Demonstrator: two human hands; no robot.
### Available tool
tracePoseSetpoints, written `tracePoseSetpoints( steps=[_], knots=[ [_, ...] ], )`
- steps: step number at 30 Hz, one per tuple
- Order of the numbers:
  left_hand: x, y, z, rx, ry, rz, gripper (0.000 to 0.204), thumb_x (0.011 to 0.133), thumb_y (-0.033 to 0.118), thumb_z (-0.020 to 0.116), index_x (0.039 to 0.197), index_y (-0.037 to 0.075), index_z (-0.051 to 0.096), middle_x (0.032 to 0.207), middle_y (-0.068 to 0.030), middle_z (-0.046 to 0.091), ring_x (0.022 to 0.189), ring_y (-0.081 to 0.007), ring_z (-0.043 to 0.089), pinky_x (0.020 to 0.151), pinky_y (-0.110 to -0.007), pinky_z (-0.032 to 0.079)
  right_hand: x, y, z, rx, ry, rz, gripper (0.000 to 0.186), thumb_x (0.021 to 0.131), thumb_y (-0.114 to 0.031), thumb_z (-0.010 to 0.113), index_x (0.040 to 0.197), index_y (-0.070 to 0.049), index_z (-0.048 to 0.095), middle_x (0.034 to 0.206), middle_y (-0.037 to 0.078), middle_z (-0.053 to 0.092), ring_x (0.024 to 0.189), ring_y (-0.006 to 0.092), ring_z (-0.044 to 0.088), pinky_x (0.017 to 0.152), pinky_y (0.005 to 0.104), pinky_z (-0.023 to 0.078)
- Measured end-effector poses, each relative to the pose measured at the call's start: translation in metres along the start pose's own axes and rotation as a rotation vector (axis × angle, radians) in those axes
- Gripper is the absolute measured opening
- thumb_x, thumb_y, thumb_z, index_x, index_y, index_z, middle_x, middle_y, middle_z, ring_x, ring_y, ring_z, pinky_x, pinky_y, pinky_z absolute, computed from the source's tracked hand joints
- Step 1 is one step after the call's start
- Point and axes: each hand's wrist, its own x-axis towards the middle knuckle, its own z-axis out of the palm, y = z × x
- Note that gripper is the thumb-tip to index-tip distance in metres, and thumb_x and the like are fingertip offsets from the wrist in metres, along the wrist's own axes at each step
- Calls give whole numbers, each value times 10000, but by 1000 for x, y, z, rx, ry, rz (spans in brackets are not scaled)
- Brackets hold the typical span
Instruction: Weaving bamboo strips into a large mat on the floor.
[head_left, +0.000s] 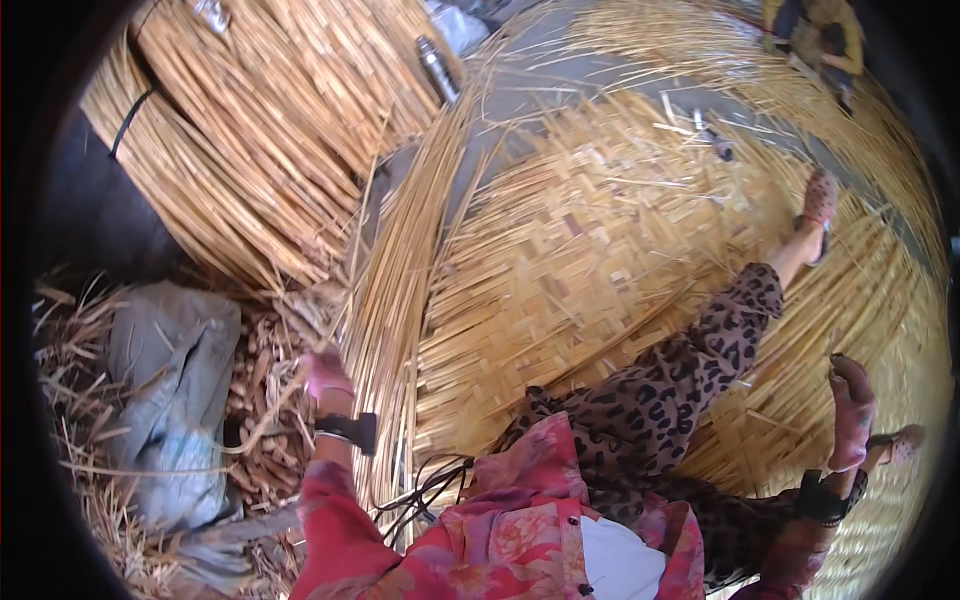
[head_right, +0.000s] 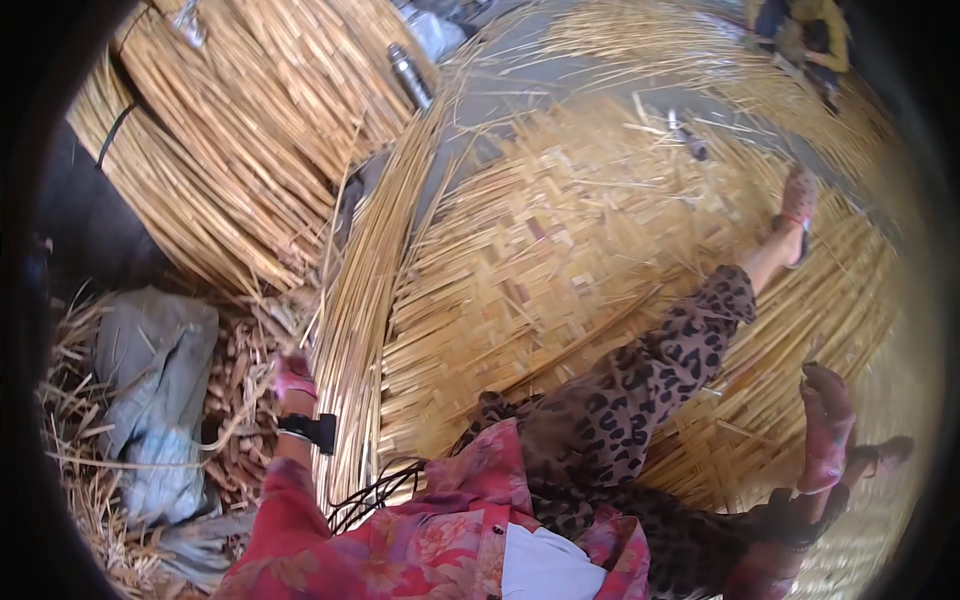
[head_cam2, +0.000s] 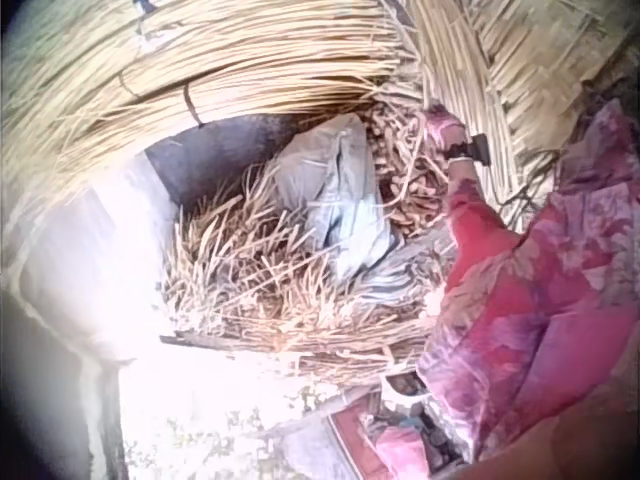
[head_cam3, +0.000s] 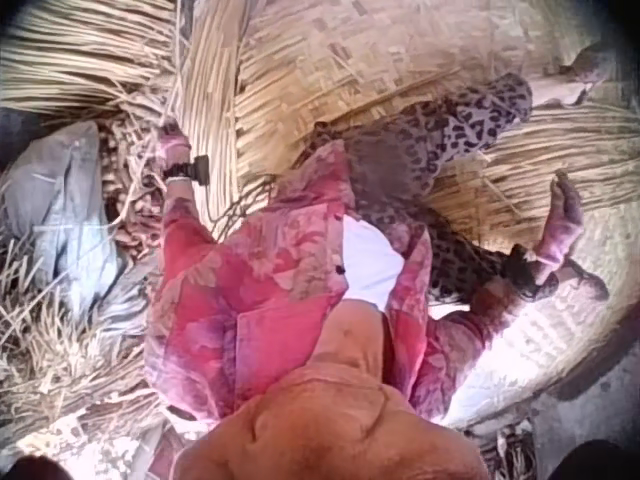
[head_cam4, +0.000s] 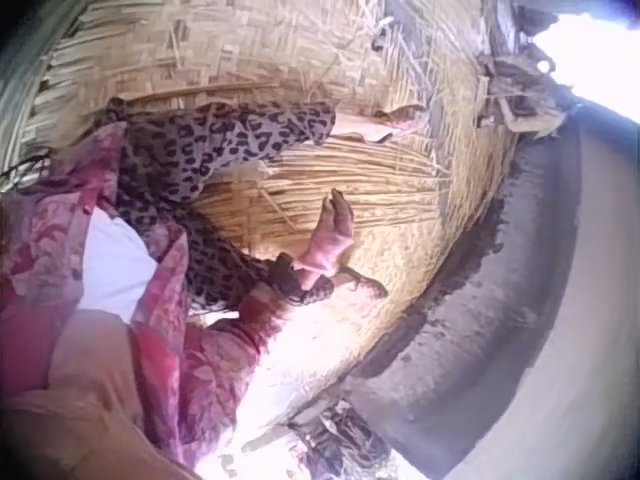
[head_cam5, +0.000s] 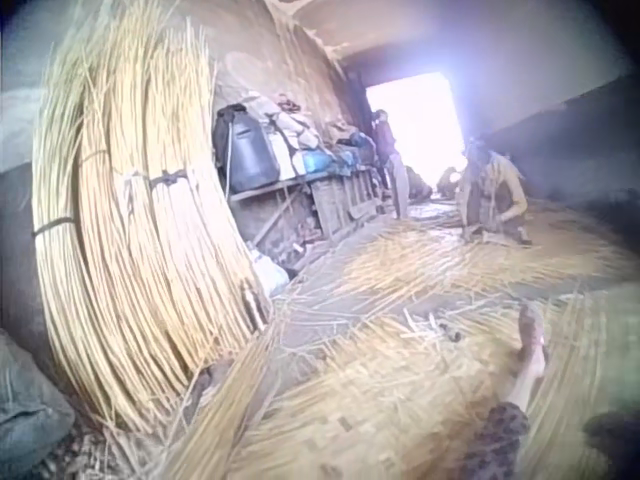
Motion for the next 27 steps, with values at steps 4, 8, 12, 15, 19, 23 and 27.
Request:
tracePoseSetpoints(
  steps=[4,8,12,15,19,23,27],
  knots=[
    [-42,-54,-64,-129,209,-290,392,925,388,464,857,25,594,689,-78,609,619,-238,605,622,-334,559,22,-1,13,32,-120,12,201,838,-64,593,1026,-2,627,1007,53,611,969,142,549,861,273,423],
    [-105,-81,10,215,265,-729,336,899,367,524,770,64,588,644,-71,608,540,-212,587,461,-325,509,26,-10,15,-21,-180,86,178,840,-95,611,990,-1,631,966,69,630,945,152,566,858,279,425],
    [-65,-57,88,544,-32,-157,187,883,185,560,726,84,568,574,-24,553,490,-151,526,459,-248,401,18,2,16,-17,-230,216,154,828,-65,618,954,21,632,908,92,649,877,158,589,814,276,447],
    [35,-32,32,902,-284,237,146,889,172,538,941,47,593,817,-69,624,723,-144,598,616,-238,456,17,3,20,-2,-262,254,136,822,-49,621,933,28,640,906,83,648,854,136,587,784,261,455],
    [82,-37,-2,2042,-295,525,296,859,292,516,1024,75,633,872,-127,654,841,-283,619,757,-368,484,13,0,20,55,-264,309,125,810,-18,623,925,27,644,891,76,645,834,121,589,756,239,461],
    [75,-34,-15,2019,-467,203,306,837,273,505,1042,83,630,969,-178,641,908,-347,611,779,-403,476,12,-4,17,120,-273,313,120,801,6,618,916,33,642,875,73,640,814,118,592,737,235,466],
    [24,-23,6,1405,-253,267,212,826,232,636,951,63,662,802,-33,660,725,-129,585,671,-268,470,15,-9,25,134,-271,330,126,796,25,602,916,37,640,878,76,639,803,118,593,729,237,469]
  ],
)
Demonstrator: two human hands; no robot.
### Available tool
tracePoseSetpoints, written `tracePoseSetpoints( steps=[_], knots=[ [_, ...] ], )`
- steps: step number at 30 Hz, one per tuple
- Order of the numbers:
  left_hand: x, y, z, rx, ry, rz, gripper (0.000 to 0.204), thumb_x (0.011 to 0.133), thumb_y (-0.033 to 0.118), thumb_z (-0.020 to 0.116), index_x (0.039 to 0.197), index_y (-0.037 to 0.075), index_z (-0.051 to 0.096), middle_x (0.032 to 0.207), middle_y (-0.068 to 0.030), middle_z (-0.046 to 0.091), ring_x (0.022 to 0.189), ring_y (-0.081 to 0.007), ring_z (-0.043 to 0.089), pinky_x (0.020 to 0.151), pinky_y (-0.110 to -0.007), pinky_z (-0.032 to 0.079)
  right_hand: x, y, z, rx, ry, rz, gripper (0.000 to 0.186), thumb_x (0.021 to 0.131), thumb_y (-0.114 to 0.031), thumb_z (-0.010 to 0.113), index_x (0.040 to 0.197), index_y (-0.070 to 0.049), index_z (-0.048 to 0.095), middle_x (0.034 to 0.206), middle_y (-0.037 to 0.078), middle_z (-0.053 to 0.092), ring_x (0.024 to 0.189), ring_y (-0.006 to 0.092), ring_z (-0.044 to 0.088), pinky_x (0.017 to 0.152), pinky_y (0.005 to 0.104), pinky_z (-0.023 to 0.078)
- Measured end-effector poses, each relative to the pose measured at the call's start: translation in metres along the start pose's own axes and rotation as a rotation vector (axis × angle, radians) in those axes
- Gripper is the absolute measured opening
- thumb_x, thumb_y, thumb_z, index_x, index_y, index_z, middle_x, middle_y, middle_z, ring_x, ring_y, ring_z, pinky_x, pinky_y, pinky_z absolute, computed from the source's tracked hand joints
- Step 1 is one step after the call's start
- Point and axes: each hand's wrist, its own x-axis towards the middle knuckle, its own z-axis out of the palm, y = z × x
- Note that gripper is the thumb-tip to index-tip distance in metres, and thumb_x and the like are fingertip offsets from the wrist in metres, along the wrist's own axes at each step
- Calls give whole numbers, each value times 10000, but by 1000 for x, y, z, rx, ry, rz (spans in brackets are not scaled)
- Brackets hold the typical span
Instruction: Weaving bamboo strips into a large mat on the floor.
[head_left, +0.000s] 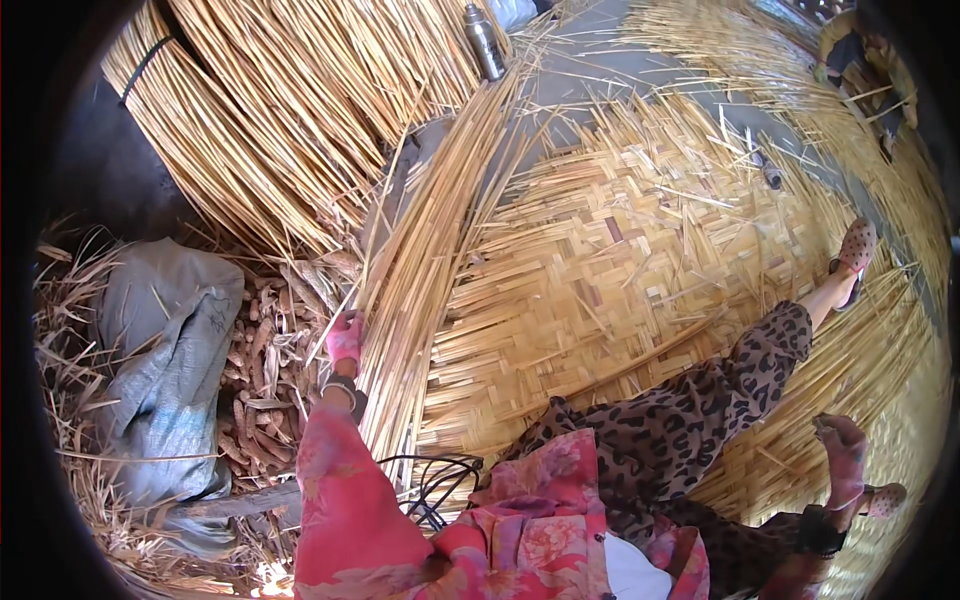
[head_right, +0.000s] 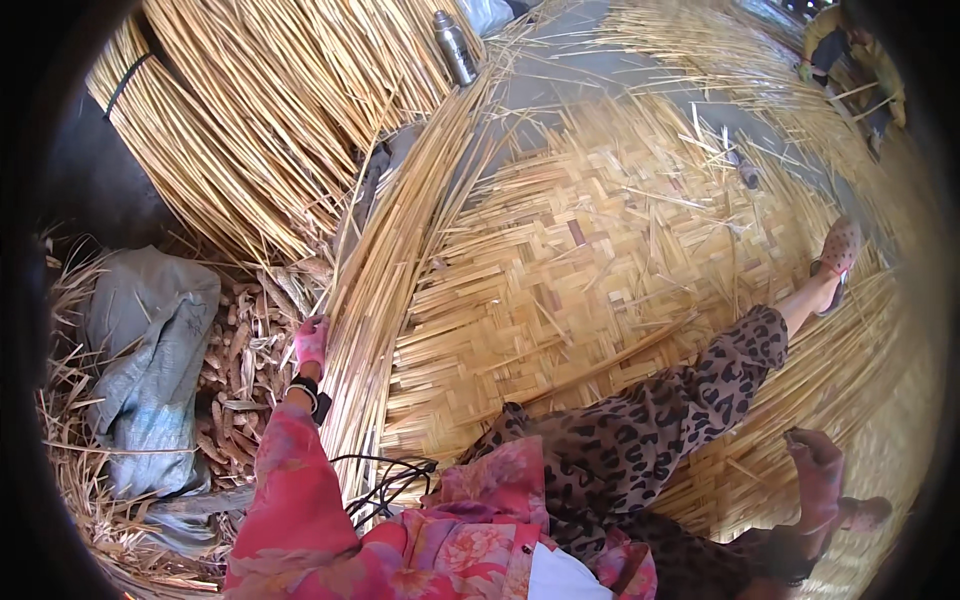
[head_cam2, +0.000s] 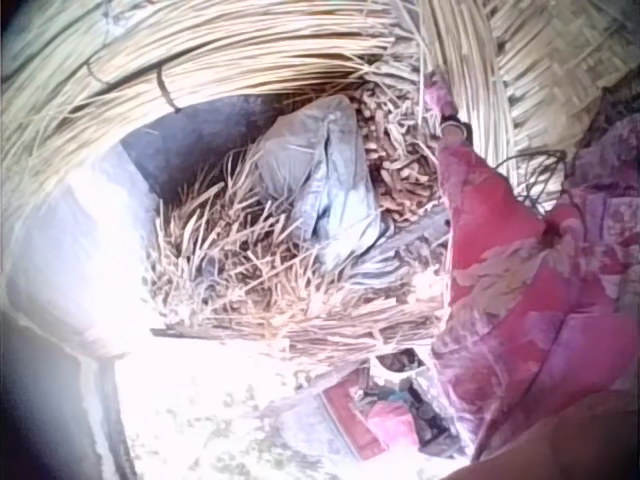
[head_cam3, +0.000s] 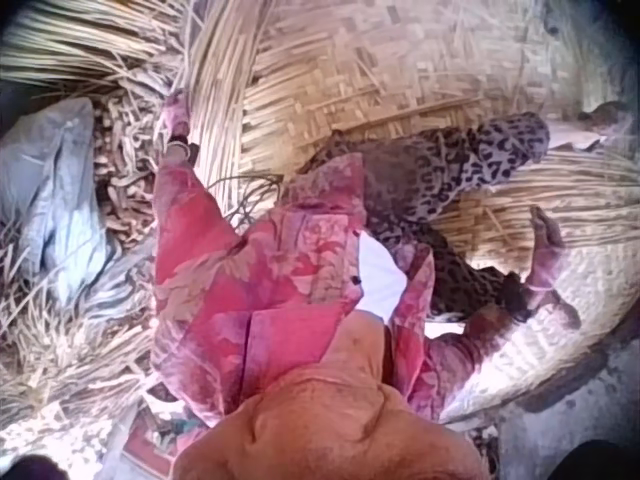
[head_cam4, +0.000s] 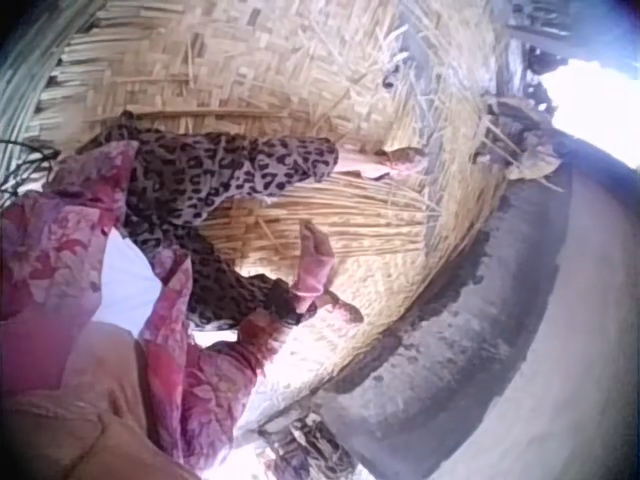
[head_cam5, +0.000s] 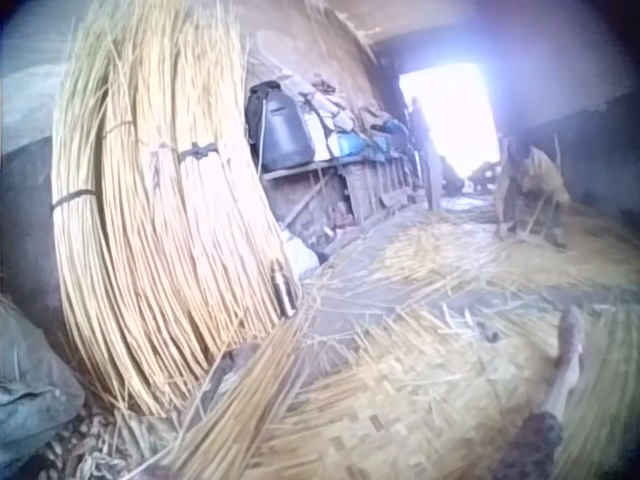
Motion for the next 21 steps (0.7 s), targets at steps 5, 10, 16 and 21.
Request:
tracePoseSetpoints(
  steps=[5,10,16,21],
  knots=[
    [-1,10,-9,-130,53,95,106,794,134,662,866,56,654,726,12,627,650,-86,536,615,-259,457,-3,-7,6,-88,-23,-66,139,778,44,590,906,27,643,871,75,636,792,119,592,716,239,468],
    [7,19,-20,143,218,83,135,782,162,632,851,47,632,723,-107,630,643,-219,593,627,-340,469,-8,-7,3,-39,6,-80,120,782,26,602,894,22,646,869,73,637,802,122,593,716,244,469],
    [-14,101,30,151,208,509,122,838,139,561,851,18,568,762,-169,576,699,-307,552,641,-399,438,-40,-59,14,-126,171,-291,126,755,34,606,861,12,669,848,100,639,805,171,613,725,261,477],
    [-128,253,56,-367,-299,552,20,809,43,549,824,57,550,647,-46,525,605,-98,512,521,-244,411,-38,-91,53,212,37,-314,316,796,-35,663,1104,5,602,998,110,647,890,169,617,755,267,507]
  ],
)
